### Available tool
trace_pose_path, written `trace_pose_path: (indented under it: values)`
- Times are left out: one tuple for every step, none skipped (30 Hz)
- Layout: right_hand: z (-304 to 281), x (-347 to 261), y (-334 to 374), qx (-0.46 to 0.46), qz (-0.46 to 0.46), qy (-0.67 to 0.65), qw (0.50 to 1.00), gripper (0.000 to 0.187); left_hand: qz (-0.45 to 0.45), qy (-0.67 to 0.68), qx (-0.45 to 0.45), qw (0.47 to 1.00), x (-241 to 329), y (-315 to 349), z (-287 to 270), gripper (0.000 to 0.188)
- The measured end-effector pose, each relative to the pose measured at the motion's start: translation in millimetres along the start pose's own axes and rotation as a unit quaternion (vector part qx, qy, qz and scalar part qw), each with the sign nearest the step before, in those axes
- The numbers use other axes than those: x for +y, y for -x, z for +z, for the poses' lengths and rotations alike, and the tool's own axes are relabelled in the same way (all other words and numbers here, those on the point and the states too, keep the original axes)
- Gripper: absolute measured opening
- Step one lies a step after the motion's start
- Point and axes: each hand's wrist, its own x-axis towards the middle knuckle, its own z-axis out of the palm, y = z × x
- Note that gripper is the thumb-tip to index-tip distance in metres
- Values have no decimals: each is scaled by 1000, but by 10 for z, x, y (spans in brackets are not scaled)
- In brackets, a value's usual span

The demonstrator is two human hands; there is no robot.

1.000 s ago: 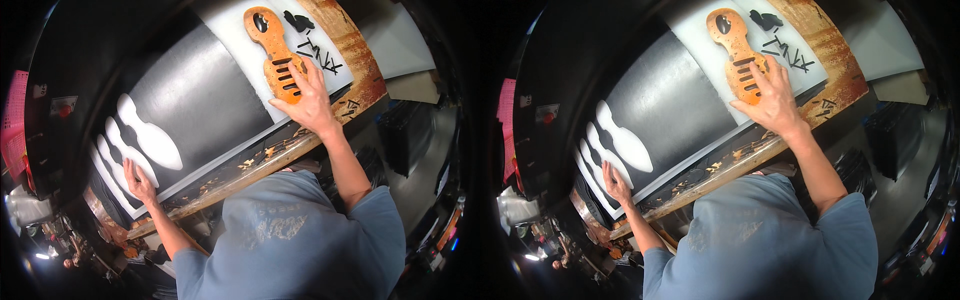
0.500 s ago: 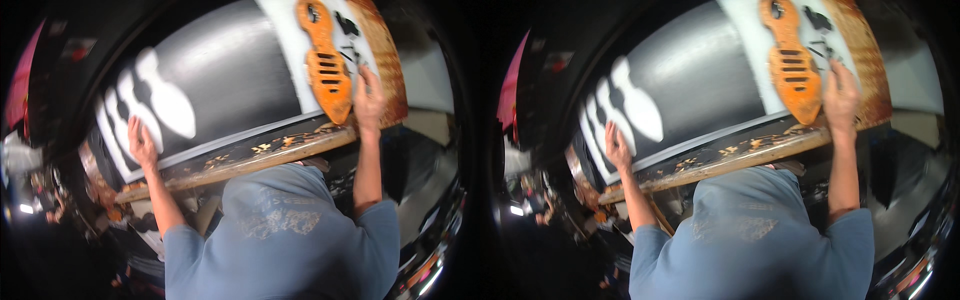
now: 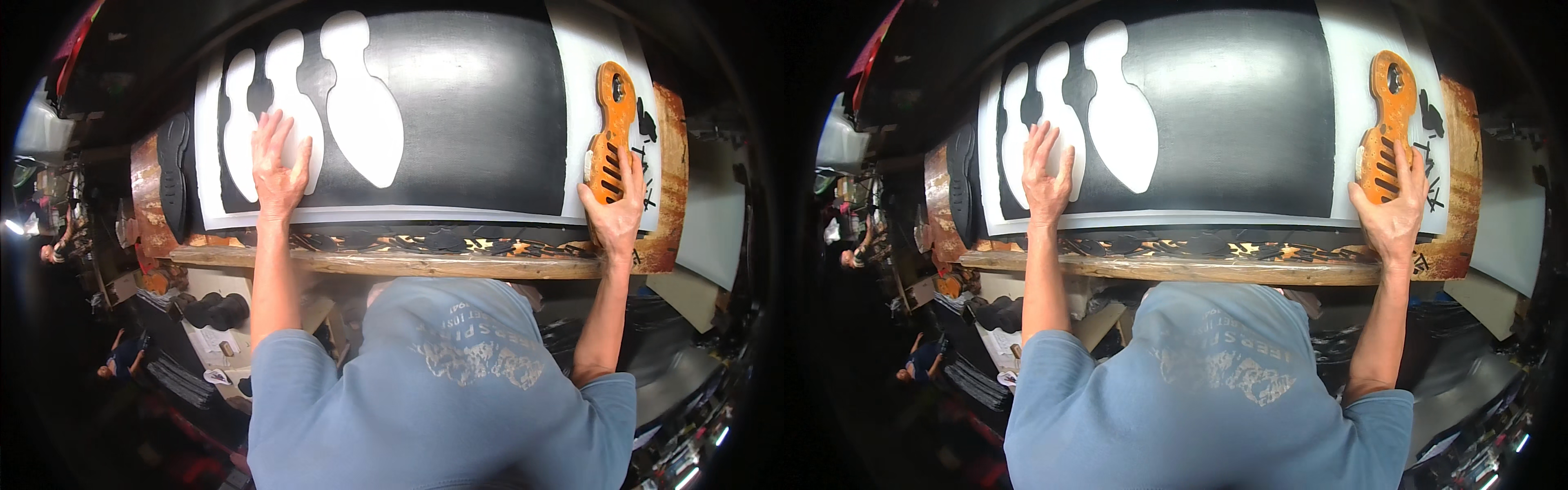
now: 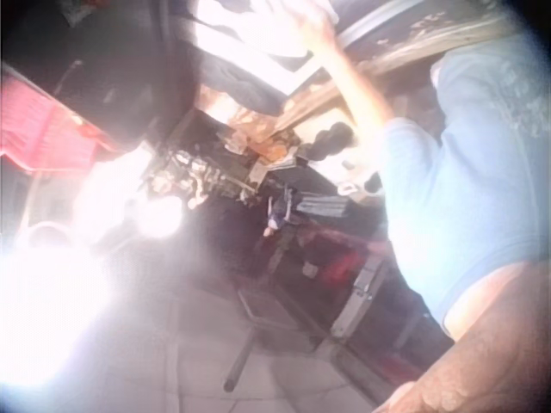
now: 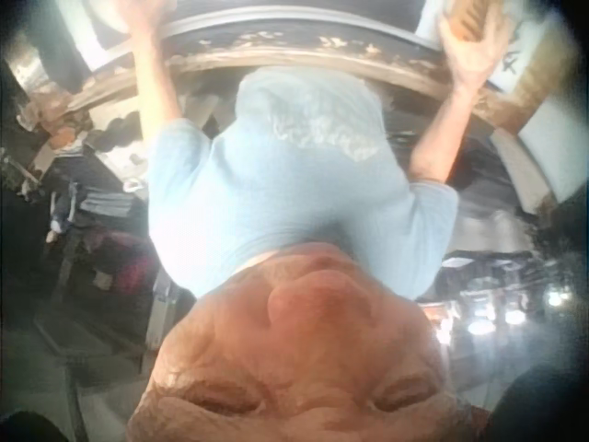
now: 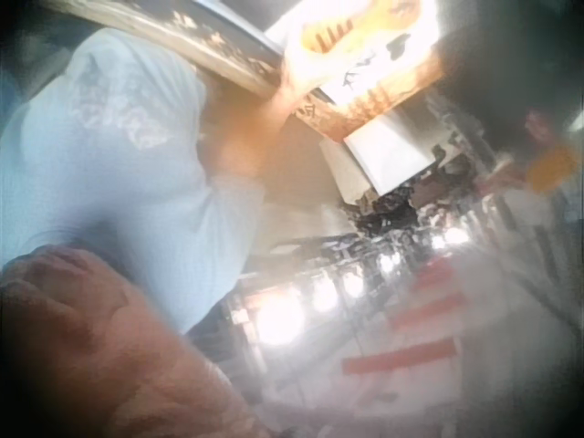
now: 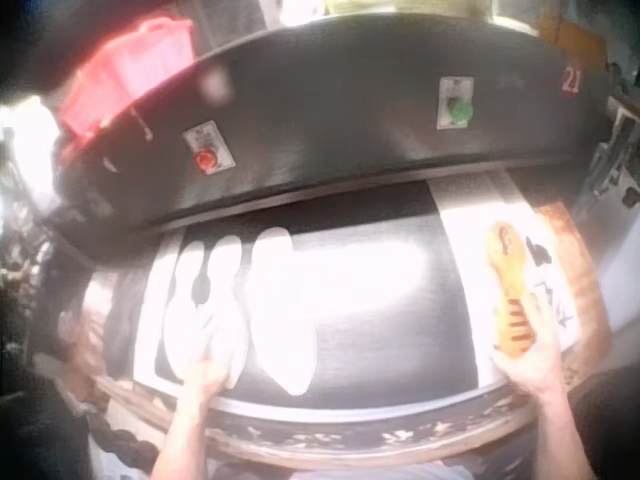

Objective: The person places black insole-like parts onto a white sheet on a workbench, then retrieves a large black rubber sheet and lays it over the sheet. The person repeatedly positions and smooths the insole parts and the rubber sheet on the work surface.

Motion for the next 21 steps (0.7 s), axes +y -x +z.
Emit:
trace_pose_path:
  values:
    - [-44, -68, 0, -1, 8, -43, 999, 87, 28, -37, 9, 999, 68, -22, -13, 49]
    - [-67, -159, -30, -1, 40, -95, 995, 85, 18, 21, -2, 1000, 153, -65, -5, 50]
    - [-98, -278, 12, 5, 33, -131, 991, 82, 11, 82, -11, 997, 279, -82, 25, 51]
    - [-92, -409, 36, -9, 5, -159, 987, 83, -3, 149, -19, 989, 428, -65, 63, 51]
    - [-67, -555, 69, -18, -8, -190, 982, 84, 27, 157, -35, 987, 571, -91, 160, 55]
    - [-23, -702, 96, -25, -20, -227, 973, 84, 54, 169, -42, 983, 685, -131, 266, 58]
    - [77, -849, 93, -34, -37, -281, 958, 86, 64, 115, -74, 989, 776, -151, 337, 60]
    - [180, -987, 72, -49, -68, -291, 953, 88, 72, 61, -106, 990, 843, -164, 392, 62]
    - [302, -1127, 60, -58, -76, -294, 951, 88, 74, 47, -99, 991, 865, -160, 406, 61]
    - [434, -1260, 40, -70, -92, -291, 950, 88, 73, 63, -93, 991, 861, -165, 416, 61]
    - [571, -1386, 5, -69, -99, -274, 954, 88, 73, 79, -86, 990, 857, -165, 424, 60]
    - [699, -1503, -29, -74, -112, -258, 957, 89, 59, 102, -83, 990, 827, -163, 409, 60]
    - [801, -1608, -44, -58, -139, -212, 966, 88, 70, 98, -79, 990, 813, -158, 404, 60]
    - [911, -1705, -80, -40, -173, -174, 969, 86, 69, 100, -78, 990, 806, -154, 403, 59]
    - [1003, -1790, -112, -28, -183, -145, 972, 86, 70, 103, -80, 989, 796, -154, 400, 59]
    - [1079, -1865, -138, -17, -196, -119, 973, 85, 68, 105, -73, 989, 794, -154, 403, 59]
    - [1141, -1930, -162, -7, -204, -95, 974, 81, 68, 108, -71, 989, 796, -153, 406, 58]
    - [1184, -1982, -178, -1, -211, -69, 975, 80, 64, 116, -69, 989, 799, -156, 413, 58]
    - [1218, -2026, -187, 5, -218, -44, 975, 79, 61, 122, -64, 989, 803, -158, 418, 56]
    - [1244, -2059, -195, 0, -211, -18, 977, 79, 67, 118, -66, 989, 804, -162, 420, 56]
    - [1247, -2073, -191, 6, -219, -10, 976, 77, 63, 121, -68, 988, 804, -164, 422, 55]
